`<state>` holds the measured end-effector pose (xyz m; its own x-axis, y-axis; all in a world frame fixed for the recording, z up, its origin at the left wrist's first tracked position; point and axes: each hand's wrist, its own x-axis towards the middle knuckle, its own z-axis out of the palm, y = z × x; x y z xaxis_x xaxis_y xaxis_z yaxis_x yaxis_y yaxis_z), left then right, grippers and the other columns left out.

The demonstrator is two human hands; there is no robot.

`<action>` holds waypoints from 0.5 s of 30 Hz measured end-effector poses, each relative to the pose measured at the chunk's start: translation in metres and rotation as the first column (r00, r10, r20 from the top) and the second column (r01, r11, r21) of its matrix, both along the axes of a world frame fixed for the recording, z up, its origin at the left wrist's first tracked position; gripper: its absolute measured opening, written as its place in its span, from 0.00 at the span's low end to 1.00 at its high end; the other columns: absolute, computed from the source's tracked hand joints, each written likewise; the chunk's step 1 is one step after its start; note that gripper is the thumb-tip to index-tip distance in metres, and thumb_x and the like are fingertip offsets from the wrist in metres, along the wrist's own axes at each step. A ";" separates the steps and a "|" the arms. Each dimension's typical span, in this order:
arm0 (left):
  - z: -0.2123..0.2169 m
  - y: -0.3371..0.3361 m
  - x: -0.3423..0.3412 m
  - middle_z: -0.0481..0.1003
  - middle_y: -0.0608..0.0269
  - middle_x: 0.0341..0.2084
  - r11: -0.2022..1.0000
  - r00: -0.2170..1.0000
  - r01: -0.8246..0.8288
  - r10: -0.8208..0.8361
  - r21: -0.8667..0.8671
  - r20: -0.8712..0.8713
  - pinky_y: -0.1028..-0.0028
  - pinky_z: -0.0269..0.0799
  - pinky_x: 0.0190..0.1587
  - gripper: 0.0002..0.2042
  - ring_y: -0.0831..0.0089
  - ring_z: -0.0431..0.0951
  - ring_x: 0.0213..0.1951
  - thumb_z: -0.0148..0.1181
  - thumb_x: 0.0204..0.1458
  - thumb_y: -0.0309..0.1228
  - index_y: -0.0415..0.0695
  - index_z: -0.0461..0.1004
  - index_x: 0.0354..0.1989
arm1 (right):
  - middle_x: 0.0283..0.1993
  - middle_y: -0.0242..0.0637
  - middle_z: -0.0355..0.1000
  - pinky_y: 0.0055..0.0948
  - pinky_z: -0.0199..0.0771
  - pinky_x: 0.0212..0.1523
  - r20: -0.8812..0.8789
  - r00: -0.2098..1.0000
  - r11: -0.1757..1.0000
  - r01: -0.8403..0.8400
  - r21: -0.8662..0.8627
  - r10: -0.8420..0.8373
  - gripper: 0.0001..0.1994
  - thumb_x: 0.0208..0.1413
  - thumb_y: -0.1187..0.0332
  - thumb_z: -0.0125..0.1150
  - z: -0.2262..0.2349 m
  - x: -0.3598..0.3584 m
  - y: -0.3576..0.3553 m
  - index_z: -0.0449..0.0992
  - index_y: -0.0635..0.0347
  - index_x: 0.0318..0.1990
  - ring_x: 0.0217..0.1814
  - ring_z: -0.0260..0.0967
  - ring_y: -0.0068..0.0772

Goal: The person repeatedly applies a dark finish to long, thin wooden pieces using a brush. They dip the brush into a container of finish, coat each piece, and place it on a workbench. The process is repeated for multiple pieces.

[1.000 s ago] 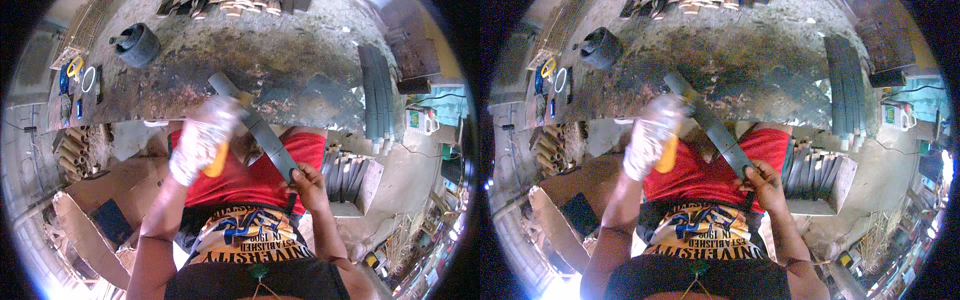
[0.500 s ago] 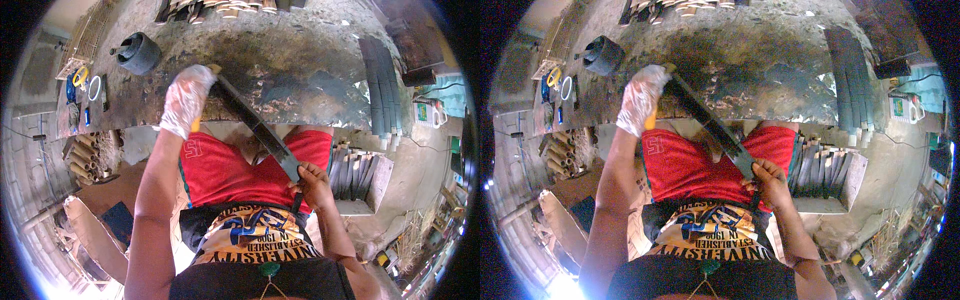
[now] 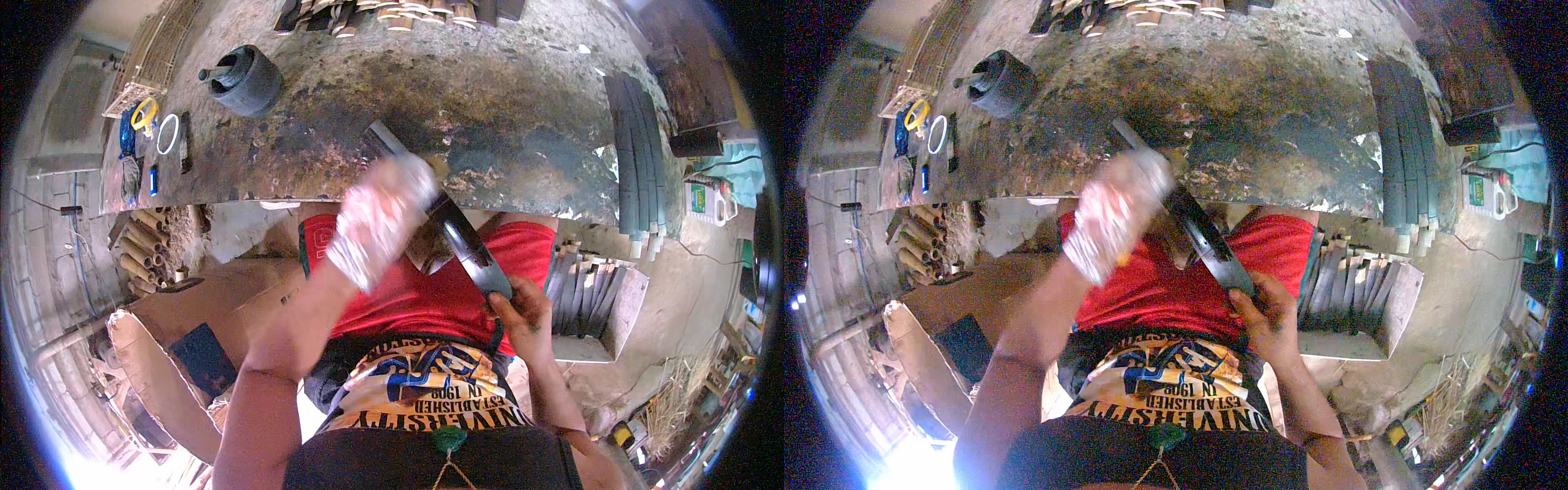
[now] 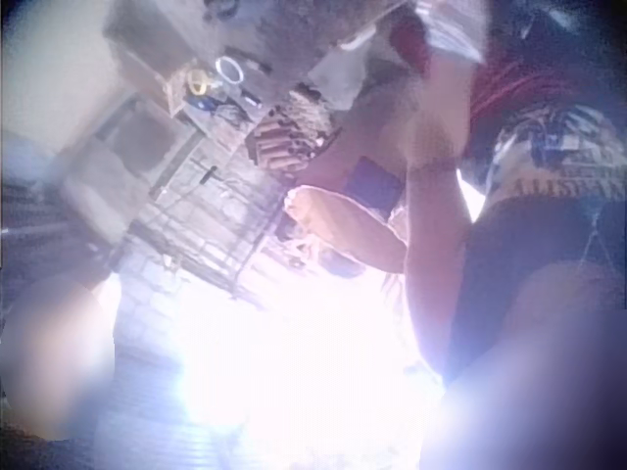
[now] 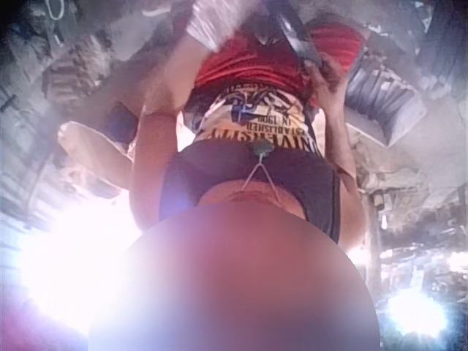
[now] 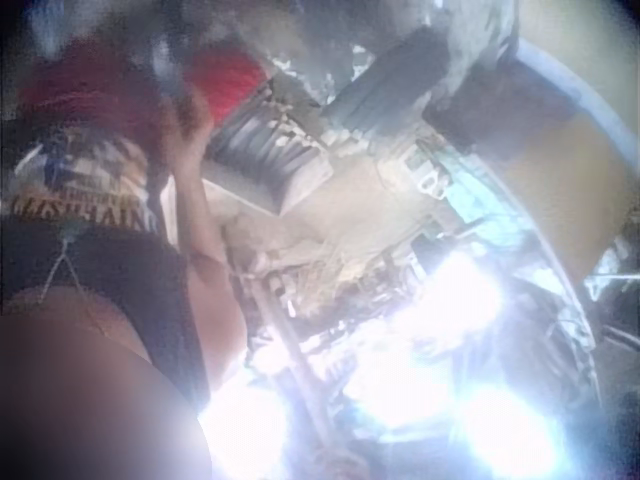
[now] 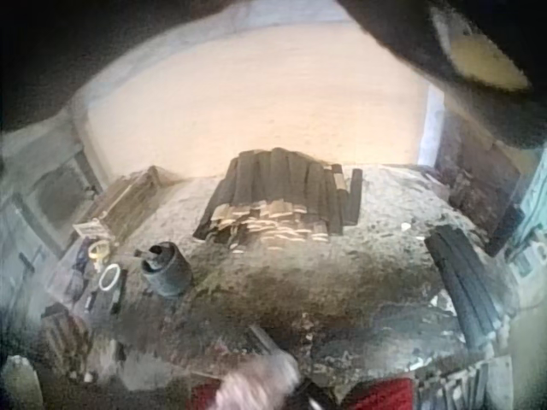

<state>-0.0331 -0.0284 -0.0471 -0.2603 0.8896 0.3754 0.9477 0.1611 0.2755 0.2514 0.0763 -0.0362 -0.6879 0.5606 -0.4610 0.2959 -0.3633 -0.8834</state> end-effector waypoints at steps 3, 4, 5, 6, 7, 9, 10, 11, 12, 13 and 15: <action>-0.021 -0.004 -0.089 0.80 0.51 0.38 0.981 0.982 -0.183 0.179 0.063 0.058 0.58 0.77 0.49 0.08 0.49 0.80 0.43 0.55 0.56 0.30 0.44 0.80 0.39 | 0.42 0.35 0.77 0.23 0.80 0.35 -0.006 1.000 1.000 -0.004 0.028 0.004 0.14 0.61 0.78 0.64 -0.003 0.001 -0.001 0.74 0.67 0.53 0.38 0.75 0.21; -0.020 -0.001 -0.106 0.81 0.52 0.38 0.966 0.974 -0.224 0.219 0.127 0.049 0.60 0.77 0.49 0.09 0.52 0.80 0.44 0.53 0.60 0.31 0.44 0.80 0.39 | 0.42 0.35 0.77 0.23 0.80 0.35 -0.002 1.000 1.000 -0.002 0.028 0.003 0.14 0.61 0.78 0.64 -0.003 0.002 -0.001 0.74 0.67 0.53 0.38 0.75 0.21; -0.012 -0.001 -0.116 0.80 0.51 0.40 0.967 0.934 -0.252 0.235 -0.030 -0.269 0.61 0.77 0.49 0.08 0.53 0.80 0.45 0.57 0.57 0.31 0.44 0.79 0.40 | 0.41 0.34 0.77 0.22 0.79 0.35 -0.003 1.000 1.000 -0.011 0.017 0.011 0.13 0.61 0.78 0.64 -0.003 0.003 -0.001 0.75 0.67 0.52 0.37 0.74 0.21; -0.003 0.003 -0.108 0.79 0.51 0.40 0.964 0.965 -0.145 0.088 0.223 0.248 0.60 0.77 0.48 0.09 0.53 0.79 0.45 0.60 0.54 0.31 0.43 0.77 0.42 | 0.41 0.34 0.77 0.22 0.78 0.34 -0.004 1.000 1.000 -0.015 0.008 0.015 0.13 0.61 0.78 0.64 -0.003 0.004 0.000 0.75 0.67 0.52 0.36 0.74 0.21; 0.010 0.006 -0.093 0.78 0.51 0.40 0.964 0.940 -0.156 0.078 0.215 0.332 0.59 0.78 0.47 0.12 0.53 0.79 0.45 0.62 0.51 0.31 0.43 0.76 0.43 | 0.41 0.34 0.76 0.21 0.77 0.34 -0.012 1.000 1.000 -0.004 -0.011 0.004 0.13 0.60 0.78 0.64 -0.003 0.003 0.001 0.75 0.67 0.52 0.36 0.73 0.20; 0.038 0.006 -0.035 0.76 0.52 0.40 0.999 0.996 -0.038 0.037 -0.014 -0.086 0.56 0.78 0.45 0.18 0.52 0.79 0.44 0.67 0.46 0.31 0.41 0.74 0.46 | 0.41 0.34 0.76 0.21 0.75 0.34 0.019 1.000 1.000 -0.006 -0.005 0.006 0.12 0.60 0.78 0.64 -0.001 0.004 0.001 0.75 0.67 0.51 0.35 0.72 0.20; 0.046 0.011 0.005 0.75 0.52 0.39 0.993 0.998 0.069 -0.070 -0.091 -0.004 0.56 0.78 0.44 0.17 0.52 0.78 0.43 0.65 0.46 0.29 0.42 0.74 0.46 | 0.41 0.34 0.76 0.21 0.75 0.35 0.027 0.999 1.000 -0.021 -0.002 0.021 0.12 0.60 0.78 0.64 0.000 0.003 0.001 0.76 0.67 0.51 0.35 0.72 0.20; 0.052 0.011 0.040 0.75 0.53 0.38 0.983 0.989 0.090 -0.068 -0.162 0.134 0.57 0.78 0.43 0.16 0.52 0.79 0.42 0.63 0.48 0.28 0.44 0.74 0.46 | 0.41 0.34 0.76 0.22 0.74 0.35 0.036 0.999 1.000 -0.009 0.026 0.008 0.12 0.61 0.78 0.64 0.000 0.003 0.000 0.75 0.67 0.51 0.35 0.72 0.20; 0.054 0.011 0.068 0.75 0.53 0.38 0.994 0.942 0.084 -0.058 -0.065 0.329 0.57 0.78 0.43 0.14 0.52 0.79 0.41 0.61 0.50 0.26 0.45 0.74 0.47 | 0.41 0.34 0.76 0.22 0.74 0.36 0.043 0.999 0.999 -0.003 0.050 0.001 0.12 0.61 0.78 0.64 0.001 0.003 -0.001 0.75 0.67 0.51 0.35 0.72 0.20; 0.053 0.007 0.086 0.76 0.54 0.38 0.990 0.793 0.047 0.043 -0.131 0.607 0.58 0.78 0.43 0.12 0.52 0.79 0.41 0.58 0.54 0.25 0.46 0.75 0.47 | 0.41 0.34 0.75 0.22 0.74 0.37 0.029 1.000 0.998 0.002 0.056 -0.003 0.12 0.61 0.78 0.64 0.002 0.002 -0.002 0.75 0.68 0.51 0.36 0.72 0.20; 0.034 0.004 0.079 0.74 0.52 0.37 0.999 0.950 0.022 -0.033 0.038 0.309 0.59 0.79 0.41 0.12 0.54 0.78 0.41 0.56 0.50 0.19 0.45 0.72 0.43 | 0.41 0.34 0.75 0.22 0.74 0.37 0.008 1.000 0.990 -0.009 0.137 0.008 0.12 0.61 0.78 0.64 0.001 0.000 -0.003 0.75 0.69 0.51 0.37 0.72 0.20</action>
